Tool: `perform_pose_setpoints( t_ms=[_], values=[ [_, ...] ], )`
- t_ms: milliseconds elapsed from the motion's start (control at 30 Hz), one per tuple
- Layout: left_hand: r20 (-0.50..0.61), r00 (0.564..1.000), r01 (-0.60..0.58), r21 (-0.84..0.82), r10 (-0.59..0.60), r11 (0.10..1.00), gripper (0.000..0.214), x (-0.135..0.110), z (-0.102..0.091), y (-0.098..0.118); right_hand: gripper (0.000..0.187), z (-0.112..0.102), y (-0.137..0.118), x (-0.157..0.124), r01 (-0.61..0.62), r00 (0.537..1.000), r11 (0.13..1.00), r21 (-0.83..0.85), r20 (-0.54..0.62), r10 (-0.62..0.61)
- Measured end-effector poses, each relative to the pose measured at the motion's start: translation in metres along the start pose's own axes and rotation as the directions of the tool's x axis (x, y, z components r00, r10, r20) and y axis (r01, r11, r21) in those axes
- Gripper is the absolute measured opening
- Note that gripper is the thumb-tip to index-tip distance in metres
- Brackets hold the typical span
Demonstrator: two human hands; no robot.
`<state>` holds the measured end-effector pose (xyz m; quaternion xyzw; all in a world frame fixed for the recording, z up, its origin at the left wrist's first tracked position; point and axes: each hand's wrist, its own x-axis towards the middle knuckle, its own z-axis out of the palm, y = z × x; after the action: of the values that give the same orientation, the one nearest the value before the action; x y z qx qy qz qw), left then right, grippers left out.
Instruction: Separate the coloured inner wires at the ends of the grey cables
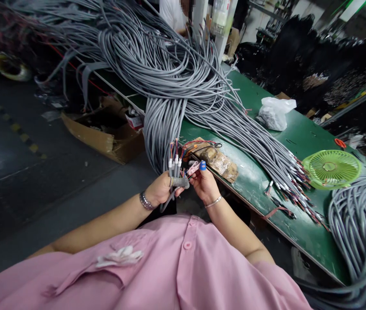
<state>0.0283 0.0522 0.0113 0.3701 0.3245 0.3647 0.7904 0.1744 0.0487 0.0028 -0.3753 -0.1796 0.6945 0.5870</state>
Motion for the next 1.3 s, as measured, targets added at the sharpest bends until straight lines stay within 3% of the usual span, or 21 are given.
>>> perform_pose_setpoints(
  t_ms=[267, 500, 700, 1033, 1300],
  values=[
    [-0.014, 1.0, 0.014, 0.072, -0.013, 0.997, 0.025, 0.001, -0.004, -0.005, 0.033, 0.003, -0.001, -0.001, 0.002, 0.999, 1.0, 0.016, -0.038, -0.001],
    [-0.06, 0.998, -0.015, 0.025, 0.017, 1.0, 0.026, -0.01, -0.001, -0.002, 0.051, -0.002, -0.005, -0.004, -0.137, 0.99, 0.99, 0.034, 0.046, 0.136],
    [-0.078, 0.993, -0.084, 0.029, 0.086, 0.996, 0.026, -0.014, 0.001, -0.002, 0.031, -0.002, -0.006, -0.007, -0.019, 0.998, 0.999, -0.03, 0.051, 0.02],
    [-0.149, 0.982, -0.111, 0.056, 0.118, 0.992, 0.021, -0.008, 0.002, -0.008, 0.037, 0.002, -0.004, -0.009, 0.01, 1.0, 0.996, -0.09, 0.006, -0.009],
    [-0.138, 0.985, -0.101, 0.044, 0.106, 0.994, 0.019, -0.008, 0.003, -0.013, 0.037, 0.001, -0.001, -0.006, 0.023, 1.0, 0.996, -0.084, 0.009, -0.022]
  ],
)
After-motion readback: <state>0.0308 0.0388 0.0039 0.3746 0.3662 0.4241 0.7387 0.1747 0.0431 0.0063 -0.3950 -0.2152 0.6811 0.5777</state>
